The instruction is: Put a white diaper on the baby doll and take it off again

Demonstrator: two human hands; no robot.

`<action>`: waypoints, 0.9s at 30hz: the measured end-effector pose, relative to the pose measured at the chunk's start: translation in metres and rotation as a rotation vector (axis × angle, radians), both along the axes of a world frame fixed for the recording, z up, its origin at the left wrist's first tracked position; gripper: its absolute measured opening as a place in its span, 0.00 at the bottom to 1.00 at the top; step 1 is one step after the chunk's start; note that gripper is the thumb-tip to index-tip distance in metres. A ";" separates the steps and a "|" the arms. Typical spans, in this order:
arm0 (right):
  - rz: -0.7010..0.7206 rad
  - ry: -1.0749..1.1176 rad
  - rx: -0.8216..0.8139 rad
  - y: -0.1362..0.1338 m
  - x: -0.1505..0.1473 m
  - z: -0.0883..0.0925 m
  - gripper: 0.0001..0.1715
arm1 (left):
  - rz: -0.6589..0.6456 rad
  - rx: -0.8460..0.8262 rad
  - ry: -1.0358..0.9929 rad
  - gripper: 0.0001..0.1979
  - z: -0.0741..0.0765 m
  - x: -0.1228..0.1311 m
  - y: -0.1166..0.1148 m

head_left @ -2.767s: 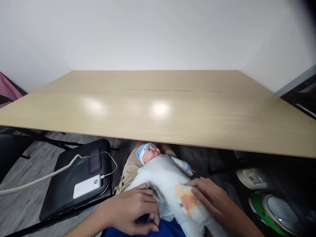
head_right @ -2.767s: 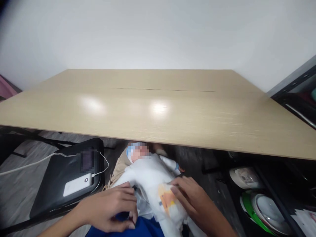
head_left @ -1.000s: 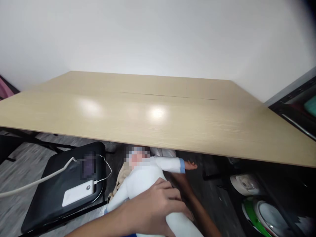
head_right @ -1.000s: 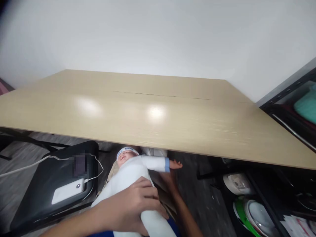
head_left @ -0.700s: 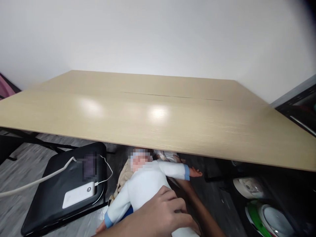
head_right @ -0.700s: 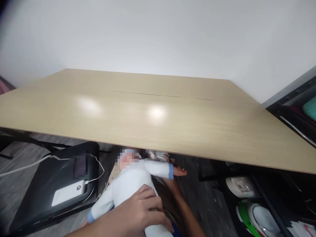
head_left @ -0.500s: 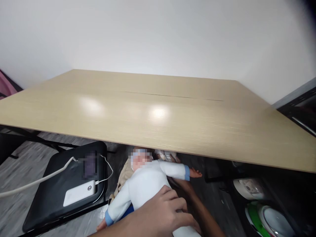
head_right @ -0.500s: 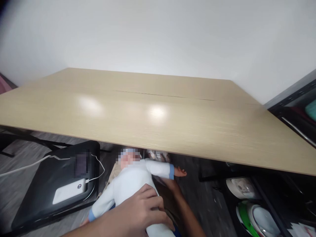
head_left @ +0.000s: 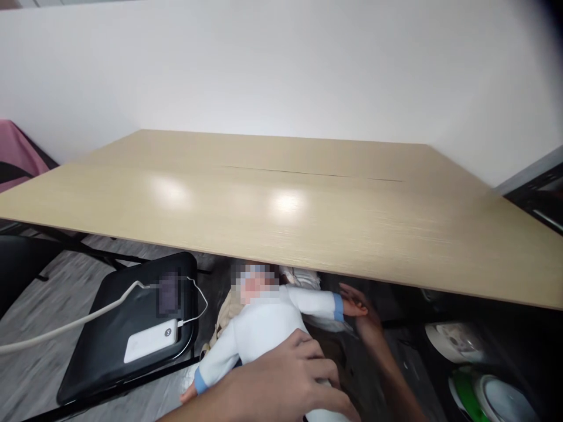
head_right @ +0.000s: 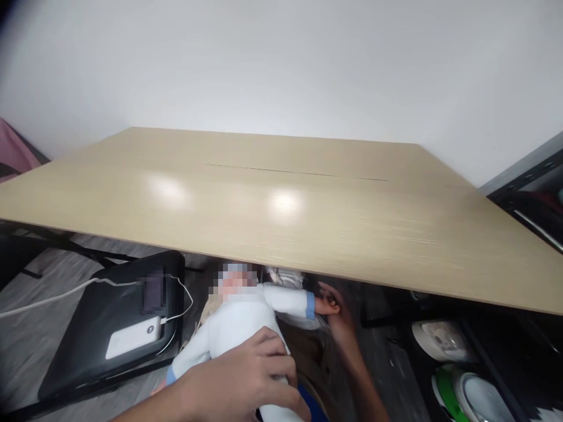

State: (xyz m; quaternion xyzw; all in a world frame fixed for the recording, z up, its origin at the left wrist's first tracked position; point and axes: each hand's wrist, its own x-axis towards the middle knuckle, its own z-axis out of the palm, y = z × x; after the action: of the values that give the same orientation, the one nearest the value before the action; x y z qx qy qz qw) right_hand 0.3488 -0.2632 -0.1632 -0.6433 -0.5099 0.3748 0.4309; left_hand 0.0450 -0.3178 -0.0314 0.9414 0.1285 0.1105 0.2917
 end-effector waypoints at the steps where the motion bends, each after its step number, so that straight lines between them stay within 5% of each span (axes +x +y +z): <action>1: -0.043 0.034 -0.002 -0.001 0.005 -0.001 0.33 | -0.032 0.000 -0.004 0.20 0.002 -0.001 0.001; 4: -0.046 0.154 -0.014 -0.002 0.011 0.009 0.44 | -0.087 0.008 -0.012 0.20 0.004 -0.003 0.005; 8: 0.313 -0.004 -0.067 0.002 -0.009 0.049 0.41 | -0.121 -0.032 -0.022 0.23 0.006 -0.004 0.009; 13: 0.685 -0.370 -0.222 0.008 -0.037 0.095 0.32 | -0.090 -0.270 -0.107 0.30 0.009 -0.021 0.002; 17: 0.766 -0.447 -0.156 0.011 -0.048 0.113 0.26 | 0.315 -0.385 -0.272 0.23 -0.014 -0.051 -0.024; 22: 0.759 -0.653 -0.162 0.017 -0.064 0.114 0.26 | 1.032 -0.403 -0.251 0.20 -0.078 -0.101 -0.059; 27: 0.747 -0.731 -0.153 0.023 -0.088 0.105 0.27 | 1.168 -0.527 -0.075 0.37 -0.127 -0.126 -0.075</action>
State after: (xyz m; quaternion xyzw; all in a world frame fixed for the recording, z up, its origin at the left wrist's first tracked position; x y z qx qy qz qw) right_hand 0.2608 -0.2404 -0.0578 -0.5362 -0.7925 0.2901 0.0139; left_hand -0.0807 -0.3925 -0.1585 0.6086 0.6326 0.2489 0.4093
